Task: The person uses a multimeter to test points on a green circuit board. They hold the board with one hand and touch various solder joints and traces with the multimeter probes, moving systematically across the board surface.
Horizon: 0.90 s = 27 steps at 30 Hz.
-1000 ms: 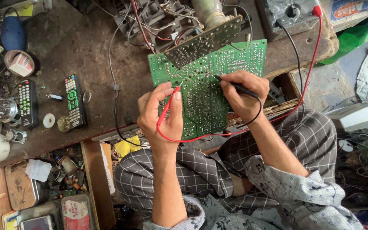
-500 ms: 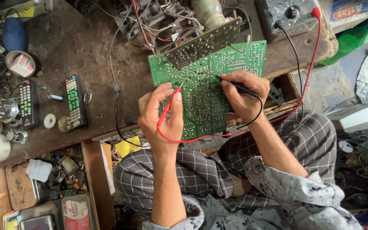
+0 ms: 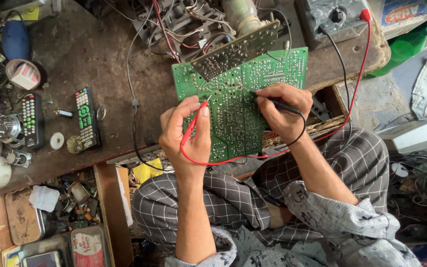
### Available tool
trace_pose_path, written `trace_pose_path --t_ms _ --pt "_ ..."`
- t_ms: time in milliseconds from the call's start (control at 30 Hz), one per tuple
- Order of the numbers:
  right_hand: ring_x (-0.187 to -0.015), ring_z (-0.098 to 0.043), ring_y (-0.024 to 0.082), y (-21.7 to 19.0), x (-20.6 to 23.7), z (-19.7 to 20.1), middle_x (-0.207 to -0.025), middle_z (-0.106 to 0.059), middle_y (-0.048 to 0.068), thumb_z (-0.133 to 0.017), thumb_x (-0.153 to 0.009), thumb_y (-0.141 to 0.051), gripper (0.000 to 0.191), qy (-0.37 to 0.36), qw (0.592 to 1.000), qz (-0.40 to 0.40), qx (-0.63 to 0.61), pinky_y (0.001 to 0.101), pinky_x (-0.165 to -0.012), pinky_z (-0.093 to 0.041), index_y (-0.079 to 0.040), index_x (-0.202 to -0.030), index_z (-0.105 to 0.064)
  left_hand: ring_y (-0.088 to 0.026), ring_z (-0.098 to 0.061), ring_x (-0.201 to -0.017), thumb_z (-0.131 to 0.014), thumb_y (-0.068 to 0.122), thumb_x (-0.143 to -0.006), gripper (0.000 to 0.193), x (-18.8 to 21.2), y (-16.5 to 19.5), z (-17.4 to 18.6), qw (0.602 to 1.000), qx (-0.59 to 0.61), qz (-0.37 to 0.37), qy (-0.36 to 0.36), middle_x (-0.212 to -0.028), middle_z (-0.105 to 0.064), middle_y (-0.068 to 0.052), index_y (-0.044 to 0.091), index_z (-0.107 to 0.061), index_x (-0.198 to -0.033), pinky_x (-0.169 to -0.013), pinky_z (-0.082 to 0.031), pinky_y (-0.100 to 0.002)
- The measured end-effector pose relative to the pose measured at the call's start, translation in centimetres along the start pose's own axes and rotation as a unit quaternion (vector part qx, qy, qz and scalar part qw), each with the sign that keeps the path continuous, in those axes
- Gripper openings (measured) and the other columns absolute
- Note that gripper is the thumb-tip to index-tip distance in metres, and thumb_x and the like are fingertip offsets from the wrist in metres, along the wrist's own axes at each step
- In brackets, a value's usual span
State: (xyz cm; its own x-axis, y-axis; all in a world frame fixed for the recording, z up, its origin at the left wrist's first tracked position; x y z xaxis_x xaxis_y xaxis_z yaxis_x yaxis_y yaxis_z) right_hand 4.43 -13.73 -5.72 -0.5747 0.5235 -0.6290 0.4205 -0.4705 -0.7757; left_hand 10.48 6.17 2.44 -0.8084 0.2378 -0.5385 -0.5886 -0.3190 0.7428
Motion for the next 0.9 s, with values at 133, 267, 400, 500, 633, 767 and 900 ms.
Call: trace_pose_path --t_ms 133,267,400,500,633,767,900 --pt "-0.072 -0.070 0.016 0.04 0.14 0.21 -0.085 -0.074 0.009 -0.075 -0.087 0.003 0.009 0.009 0.999 -0.047 0.020 0.0266 -0.066 -0.052 0.000 -0.096 -0.074 -0.022 -0.071 -0.108 -0.076 0.007 -0.095 0.013 -0.03 -0.15 -0.08 1.000 0.005 0.009 0.004 -0.116 -0.074 -0.012 0.003 -0.071 -0.106 -0.094 -0.059 -0.033" --pt "-0.072 -0.069 0.017 -0.13 0.14 -0.09 -0.084 -0.072 0.010 -0.073 -0.085 0.005 0.009 -0.010 1.000 0.012 0.004 0.0269 -0.065 -0.052 0.000 -0.093 -0.072 -0.023 -0.071 -0.109 -0.076 0.008 -0.095 0.013 0.13 -0.20 -0.08 1.000 -0.003 0.005 0.004 -0.116 -0.074 -0.013 0.002 -0.071 -0.106 -0.095 -0.058 -0.033" --pt "-0.072 -0.069 0.017 -0.05 0.09 -0.01 -0.085 -0.072 0.010 -0.073 -0.086 0.006 0.009 0.003 1.000 -0.003 -0.015 0.0271 -0.064 -0.051 0.001 -0.094 -0.072 -0.022 -0.072 -0.107 -0.076 0.008 -0.096 0.013 0.04 -0.34 -0.20 1.000 0.008 0.012 0.007 -0.116 -0.073 -0.013 0.002 -0.071 -0.106 -0.095 -0.059 -0.032" --pt "-0.072 -0.069 0.017 -0.18 0.09 -0.12 -0.084 -0.072 0.011 -0.073 -0.087 0.008 0.009 0.005 1.000 0.014 -0.001 0.0279 -0.065 -0.051 0.002 -0.094 -0.072 -0.023 -0.071 -0.109 -0.076 0.008 -0.096 0.013 0.11 -0.24 -0.13 1.000 -0.006 0.002 0.006 -0.116 -0.074 -0.013 0.002 -0.071 -0.106 -0.096 -0.058 -0.033" --pt "-0.071 -0.068 0.016 -0.29 0.00 -0.18 -0.083 -0.071 0.010 -0.071 -0.084 0.008 0.011 -0.016 1.000 0.020 -0.015 0.0250 -0.061 -0.051 0.001 -0.092 -0.070 -0.022 -0.072 -0.108 -0.076 0.008 -0.095 0.013 0.02 -0.23 -0.20 1.000 0.004 0.020 0.008 -0.116 -0.073 -0.013 0.002 -0.071 -0.106 -0.094 -0.060 -0.032" --pt "-0.073 -0.070 0.017 -0.25 -0.08 -0.30 -0.086 -0.072 0.010 -0.073 -0.088 0.009 0.010 0.019 1.000 0.019 -0.006 0.0271 -0.066 -0.052 0.002 -0.095 -0.072 -0.023 -0.071 -0.109 -0.076 0.007 -0.096 0.012 0.01 -0.13 -0.19 1.000 -0.001 0.014 0.003 -0.117 -0.074 -0.014 0.002 -0.071 -0.106 -0.095 -0.060 -0.033" --pt "-0.075 -0.070 0.018 -0.27 -0.13 -0.30 -0.089 -0.074 0.012 -0.072 -0.087 0.009 0.009 0.009 0.999 0.028 -0.014 0.0277 -0.068 -0.053 0.002 -0.093 -0.071 -0.022 -0.072 -0.108 -0.076 0.008 -0.095 0.013 0.04 -0.11 -0.17 1.000 -0.002 0.013 0.005 -0.116 -0.073 -0.014 0.002 -0.071 -0.106 -0.094 -0.060 -0.032"
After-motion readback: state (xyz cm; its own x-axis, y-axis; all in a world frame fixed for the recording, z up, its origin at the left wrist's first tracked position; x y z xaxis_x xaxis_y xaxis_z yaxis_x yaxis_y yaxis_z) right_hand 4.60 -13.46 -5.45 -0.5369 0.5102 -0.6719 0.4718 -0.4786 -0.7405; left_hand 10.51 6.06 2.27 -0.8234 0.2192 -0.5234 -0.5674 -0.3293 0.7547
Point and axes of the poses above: each hand's wrist, its own x-axis away from the middle knuckle, its own z-axis out of the back of the hand, y = z × x, the point moved 2 cm from there along -x, towards the middle knuckle
